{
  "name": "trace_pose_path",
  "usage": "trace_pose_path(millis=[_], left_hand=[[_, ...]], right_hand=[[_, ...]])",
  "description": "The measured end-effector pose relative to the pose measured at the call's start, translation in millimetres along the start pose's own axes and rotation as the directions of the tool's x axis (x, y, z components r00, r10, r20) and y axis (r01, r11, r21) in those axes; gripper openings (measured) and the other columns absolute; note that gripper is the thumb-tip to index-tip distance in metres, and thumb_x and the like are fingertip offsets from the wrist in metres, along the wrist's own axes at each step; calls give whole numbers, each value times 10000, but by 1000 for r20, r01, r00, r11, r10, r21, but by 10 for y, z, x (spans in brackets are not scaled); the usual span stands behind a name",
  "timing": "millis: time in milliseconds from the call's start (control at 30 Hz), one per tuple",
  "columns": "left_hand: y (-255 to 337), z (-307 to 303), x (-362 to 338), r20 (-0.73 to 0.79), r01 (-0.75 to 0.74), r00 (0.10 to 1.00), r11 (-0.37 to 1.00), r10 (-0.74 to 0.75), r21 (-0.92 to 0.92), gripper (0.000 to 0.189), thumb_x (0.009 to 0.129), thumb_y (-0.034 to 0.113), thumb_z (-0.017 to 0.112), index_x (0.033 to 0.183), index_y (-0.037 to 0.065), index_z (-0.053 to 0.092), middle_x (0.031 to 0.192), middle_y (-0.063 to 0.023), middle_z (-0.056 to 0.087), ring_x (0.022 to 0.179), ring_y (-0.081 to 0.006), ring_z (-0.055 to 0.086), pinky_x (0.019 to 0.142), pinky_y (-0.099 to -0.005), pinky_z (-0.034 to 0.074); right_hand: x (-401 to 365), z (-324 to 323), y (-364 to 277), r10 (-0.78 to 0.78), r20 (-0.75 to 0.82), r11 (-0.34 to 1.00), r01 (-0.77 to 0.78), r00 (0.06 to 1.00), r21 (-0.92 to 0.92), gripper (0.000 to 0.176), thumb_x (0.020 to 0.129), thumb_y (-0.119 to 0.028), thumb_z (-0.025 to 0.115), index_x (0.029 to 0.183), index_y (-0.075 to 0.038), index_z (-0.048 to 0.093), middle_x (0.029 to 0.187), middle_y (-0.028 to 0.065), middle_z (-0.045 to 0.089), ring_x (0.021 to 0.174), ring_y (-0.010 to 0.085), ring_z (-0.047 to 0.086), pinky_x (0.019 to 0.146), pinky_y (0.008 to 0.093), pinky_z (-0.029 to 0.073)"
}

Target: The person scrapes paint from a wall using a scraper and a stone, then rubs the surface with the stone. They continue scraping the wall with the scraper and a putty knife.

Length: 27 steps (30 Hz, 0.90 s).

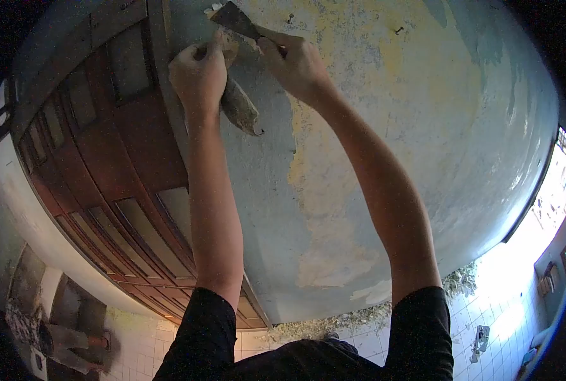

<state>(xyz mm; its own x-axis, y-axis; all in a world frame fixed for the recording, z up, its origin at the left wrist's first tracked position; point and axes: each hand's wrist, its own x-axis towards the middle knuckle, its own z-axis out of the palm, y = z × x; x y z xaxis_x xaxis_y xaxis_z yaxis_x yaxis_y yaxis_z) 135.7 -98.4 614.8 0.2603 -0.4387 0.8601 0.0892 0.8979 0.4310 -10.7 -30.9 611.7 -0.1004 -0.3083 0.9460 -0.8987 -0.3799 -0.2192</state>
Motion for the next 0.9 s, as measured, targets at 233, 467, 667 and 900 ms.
trace_pose_path(millis=[233, 467, 667, 900], left_hand=[[-222, 54, 44, -16, -167, 985, 971, 172, 170, 343, 898, 246, 701, 849, -94, 699, 792, -257, 702, 751, -415, 711, 706, -457, 559], [-357, -261, -670, 131, -19, 991, 988, -1, 151, 291, 922, 219, 676, 803, -46, 657, 736, -227, 672, 715, -405, 691, 642, -451, 518], [-406, -74, -936, 185, -163, 976, 947, 114, 278, 324, 968, 291, 641, 864, -15, 671, 712, -162, 688, 661, -313, 707, 598, -412, 523], [-199, 321, 330, -133, -410, 841, 779, 524, 475, 262, 935, 254, 688, 1023, 7, 695, 839, -166, 716, 806, -339, 699, 716, -439, 542]], right_hand=[[590, 104, 13, -322, 11, 940, 321, 947, -113, 398, 1017, -337, 512, 1202, -38, 699, 801, 173, 714, 617, 237, 638, 622, 422, 509], [-724, -502, -412, -38, 196, 975, 80, 980, -209, 280, 1024, -240, 549, 1020, -5, 701, 625, 138, 575, 504, 191, 499, 507, 406, 406], [-1430, -542, -370, 375, 77, 923, -365, 924, -122, 301, 1018, -259, 597, 1015, 27, 692, 557, 23, 495, 495, 78, 394, 463, 311, 311], [-1782, -707, -246, 423, 15, 906, -422, 906, -27, 282, 1024, -257, 599, 1061, 10, 683, 575, -27, 458, 524, 44, 364, 468, 280, 280]])
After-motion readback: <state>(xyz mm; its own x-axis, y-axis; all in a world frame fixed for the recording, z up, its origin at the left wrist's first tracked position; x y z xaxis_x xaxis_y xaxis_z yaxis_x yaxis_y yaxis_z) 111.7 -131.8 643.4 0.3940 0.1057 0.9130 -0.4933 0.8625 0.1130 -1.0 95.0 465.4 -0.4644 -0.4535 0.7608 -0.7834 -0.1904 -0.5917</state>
